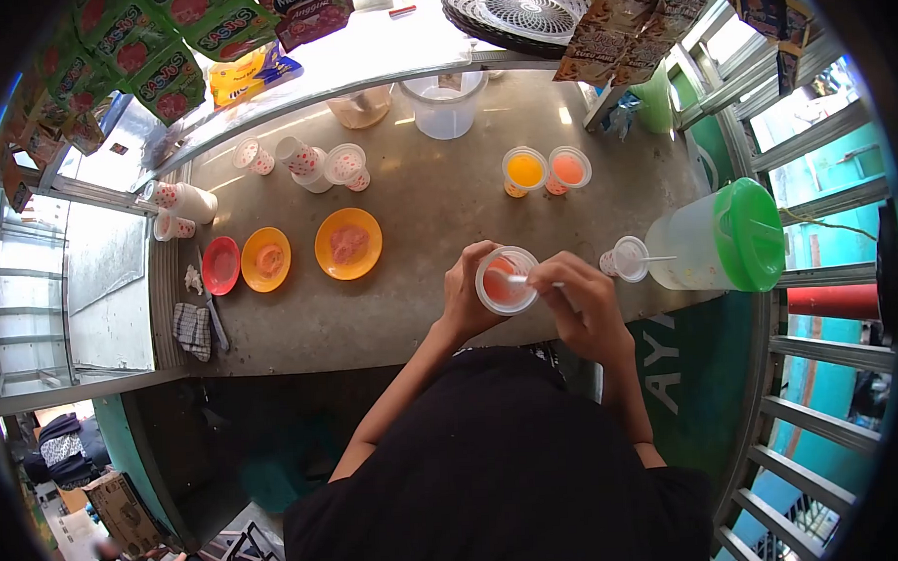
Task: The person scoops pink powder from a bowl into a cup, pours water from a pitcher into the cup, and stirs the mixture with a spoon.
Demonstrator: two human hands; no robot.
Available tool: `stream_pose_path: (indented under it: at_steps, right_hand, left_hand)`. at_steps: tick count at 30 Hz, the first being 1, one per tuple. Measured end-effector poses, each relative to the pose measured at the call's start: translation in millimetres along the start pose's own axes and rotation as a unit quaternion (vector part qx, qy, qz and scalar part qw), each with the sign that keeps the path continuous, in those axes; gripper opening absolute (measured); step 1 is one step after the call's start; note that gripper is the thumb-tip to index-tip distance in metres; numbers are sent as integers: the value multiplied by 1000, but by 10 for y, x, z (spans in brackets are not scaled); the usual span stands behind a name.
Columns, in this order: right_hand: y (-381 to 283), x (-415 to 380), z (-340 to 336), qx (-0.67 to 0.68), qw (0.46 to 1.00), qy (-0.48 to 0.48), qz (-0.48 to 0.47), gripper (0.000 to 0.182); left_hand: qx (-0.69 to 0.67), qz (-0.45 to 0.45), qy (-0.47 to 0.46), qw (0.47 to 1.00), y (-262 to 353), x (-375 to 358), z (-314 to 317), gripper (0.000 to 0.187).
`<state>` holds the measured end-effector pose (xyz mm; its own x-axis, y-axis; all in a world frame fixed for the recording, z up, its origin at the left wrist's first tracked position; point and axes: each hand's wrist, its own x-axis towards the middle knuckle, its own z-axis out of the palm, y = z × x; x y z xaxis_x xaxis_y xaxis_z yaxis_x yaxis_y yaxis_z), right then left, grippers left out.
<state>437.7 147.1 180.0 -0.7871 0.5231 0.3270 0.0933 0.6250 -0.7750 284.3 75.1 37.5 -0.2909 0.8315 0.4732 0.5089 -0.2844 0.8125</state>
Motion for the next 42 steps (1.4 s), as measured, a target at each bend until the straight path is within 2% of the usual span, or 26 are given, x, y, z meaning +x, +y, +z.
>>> stream_pose_path:
  at_steps: [2, 5, 9, 11, 14, 17, 18, 20, 22, 24, 27, 29, 31, 33, 35, 37, 39, 42]
  right_hand:
    - [8, 9, -9, -28, 997, 73, 16, 10]
    - [43, 6, 32, -23, 999, 25, 32, 9]
    - [43, 17, 35, 44, 997, 47, 35, 8]
    - [20, 73, -6, -70, 995, 63, 22, 7]
    - [54, 48, 36, -32, 999, 20, 14, 5]
    - [52, 34, 33, 16, 997, 67, 27, 4]
    - [47, 47, 18, 17, 997, 67, 27, 4]
    - [33, 86, -29, -69, 994, 77, 34, 4]
    - [42, 86, 6, -58, 996, 56, 33, 3]
    - [73, 76, 33, -46, 998, 35, 32, 3]
    - [105, 84, 27, -1, 997, 75, 23, 5]
    - [87, 124, -19, -85, 991, 90, 44, 6]
    - [131, 107, 35, -81, 994, 66, 34, 4]
    - [132, 97, 57, -76, 996, 41, 25, 4]
    - [91, 87, 58, -5, 999, 50, 21, 4]
    - [42, 112, 6, -40, 997, 57, 35, 5]
    - [41, 119, 3, -77, 994, 66, 47, 5]
    - [86, 84, 63, -32, 999, 25, 29, 6]
  left_hand:
    - [8, -1, -1, 1000, -8, -1, -1, 80]
    - [-8, 10, 10, 1000, -23, 7, 14, 80]
    - [-39, 18, 19, 999, 51, 45, 21, 84]
    - [-59, 18, 22, 998, 65, 48, 22, 87]
    - [-61, 12, 6, 998, 27, 33, 24, 91]
    - [-24, 15, -13, 1000, 95, 49, -16, 88]
    - [-56, 16, -10, 998, 99, 58, -14, 85]
    - [-88, 18, -8, 996, 83, 56, -15, 82]
    - [-149, 5, -33, 988, 23, 40, -3, 79]
    - [-139, 3, -31, 990, -3, 22, 8, 75]
    - [-101, 8, -36, 994, -11, 66, -49, 68]
    - [-74, 18, -46, 996, 23, 92, -70, 65]
    - [-71, 3, -11, 997, 51, 117, -41, 62]
    - [-84, -14, 2, 996, 63, 94, -23, 64]
    - [-95, -34, 16, 995, 66, 86, -13, 66]
    - [-101, -21, 42, 994, 71, 101, 6, 69]
    - [-74, -27, 34, 996, 42, 70, 0, 72]
    - [-39, -37, 9, 998, 1, 22, 8, 77]
